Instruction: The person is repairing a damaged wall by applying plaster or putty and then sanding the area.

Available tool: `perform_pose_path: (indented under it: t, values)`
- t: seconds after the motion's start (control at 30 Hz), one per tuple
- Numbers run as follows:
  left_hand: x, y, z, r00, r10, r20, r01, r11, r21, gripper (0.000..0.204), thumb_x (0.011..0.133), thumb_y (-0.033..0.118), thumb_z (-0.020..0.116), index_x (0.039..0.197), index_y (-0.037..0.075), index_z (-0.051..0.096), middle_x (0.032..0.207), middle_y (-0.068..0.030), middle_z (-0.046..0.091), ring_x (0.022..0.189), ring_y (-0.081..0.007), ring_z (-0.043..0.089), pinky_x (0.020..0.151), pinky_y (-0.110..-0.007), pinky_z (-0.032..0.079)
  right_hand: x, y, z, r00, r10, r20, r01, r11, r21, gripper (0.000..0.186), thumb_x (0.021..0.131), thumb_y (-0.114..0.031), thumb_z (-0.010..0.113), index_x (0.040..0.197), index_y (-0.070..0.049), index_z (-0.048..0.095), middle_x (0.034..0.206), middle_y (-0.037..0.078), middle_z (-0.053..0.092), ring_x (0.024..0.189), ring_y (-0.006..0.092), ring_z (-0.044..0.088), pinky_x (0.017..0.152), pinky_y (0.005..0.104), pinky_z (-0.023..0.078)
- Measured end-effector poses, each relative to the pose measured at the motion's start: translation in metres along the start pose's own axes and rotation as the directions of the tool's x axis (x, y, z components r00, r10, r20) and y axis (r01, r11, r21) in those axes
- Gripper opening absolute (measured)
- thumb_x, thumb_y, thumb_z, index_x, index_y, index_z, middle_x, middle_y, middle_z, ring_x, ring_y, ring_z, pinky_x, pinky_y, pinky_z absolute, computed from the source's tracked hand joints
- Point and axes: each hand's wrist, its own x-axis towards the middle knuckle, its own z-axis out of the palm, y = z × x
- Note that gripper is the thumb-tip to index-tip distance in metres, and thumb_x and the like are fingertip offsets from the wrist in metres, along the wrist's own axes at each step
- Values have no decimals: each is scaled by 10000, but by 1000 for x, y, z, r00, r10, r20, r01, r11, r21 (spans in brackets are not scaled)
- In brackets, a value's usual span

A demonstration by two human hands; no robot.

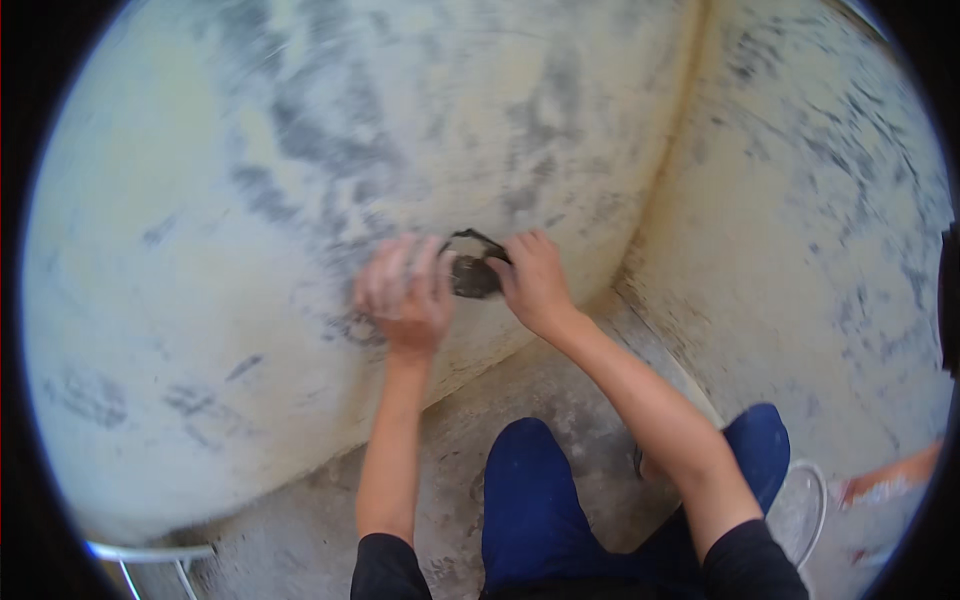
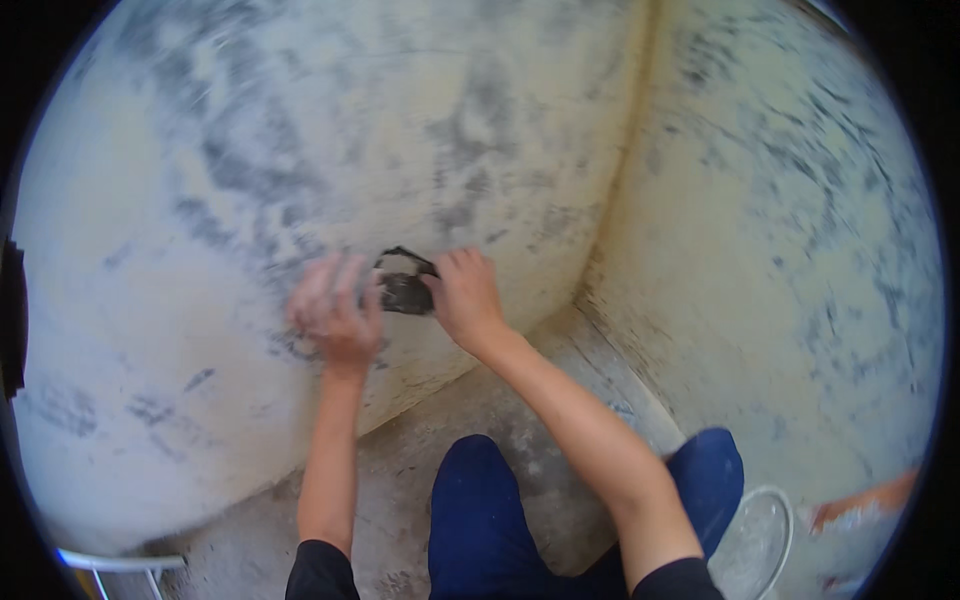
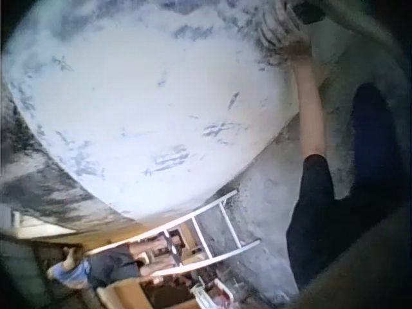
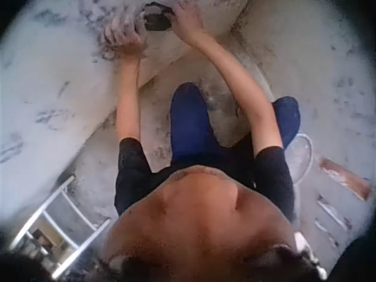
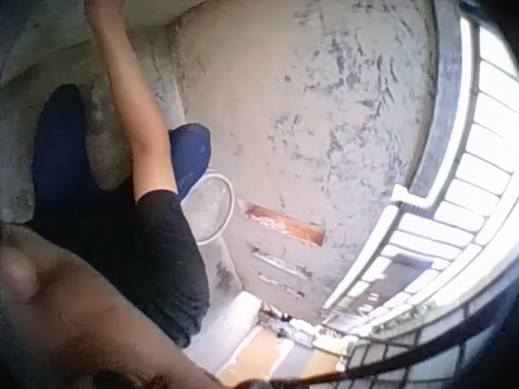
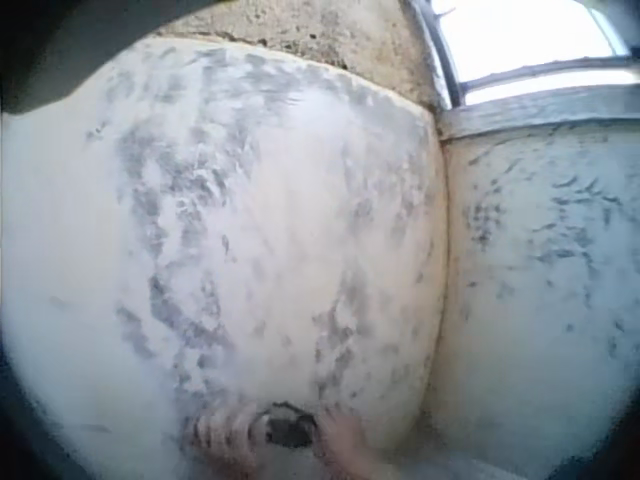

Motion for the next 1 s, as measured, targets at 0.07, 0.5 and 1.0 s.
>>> perform_pose_path:
  t: [0.07, 0.5, 1.0]
  values:
    - [8, -24, 3, 994, 58, -94, -50, 995, 91, 425, 945, 414, 708, 1309, 205, 639, 1367, -44, 599, 1351, -239, 485, 1175, -465, 274, 17, 3, -15, 965, -264, -6, 261, 957, -130, 146, 847, -108, 679, 932, -49, 576, 931, 131, 621, 964, 346, 560, 824, 463, 419]
    - [17, -42, 23, 987, 149, -58, -139, 980, 143, 562, 942, 399, 718, 1409, 133, 555, 1420, -29, 591, 1376, -222, 506, 1148, -418, 344, -53, 131, -276, 999, 6, 48, 22, 837, -547, 385, 909, -106, 676, 1288, -122, 612, 895, 153, 644, 782, 360, 633, 673, 439, 516]
    - [-112, 102, 58, 893, 395, 214, -166, 732, -660, 377, 845, 154, 776, 1177, 80, 612, 1214, -125, 662, 1174, -317, 614, 1025, -452, 448, -278, 145, -364, 814, 540, -214, -548, 592, -591, 117, 941, -130, 653, 971, -26, 698, 819, 198, 647, 760, 372, 611, 678, 443, 483]
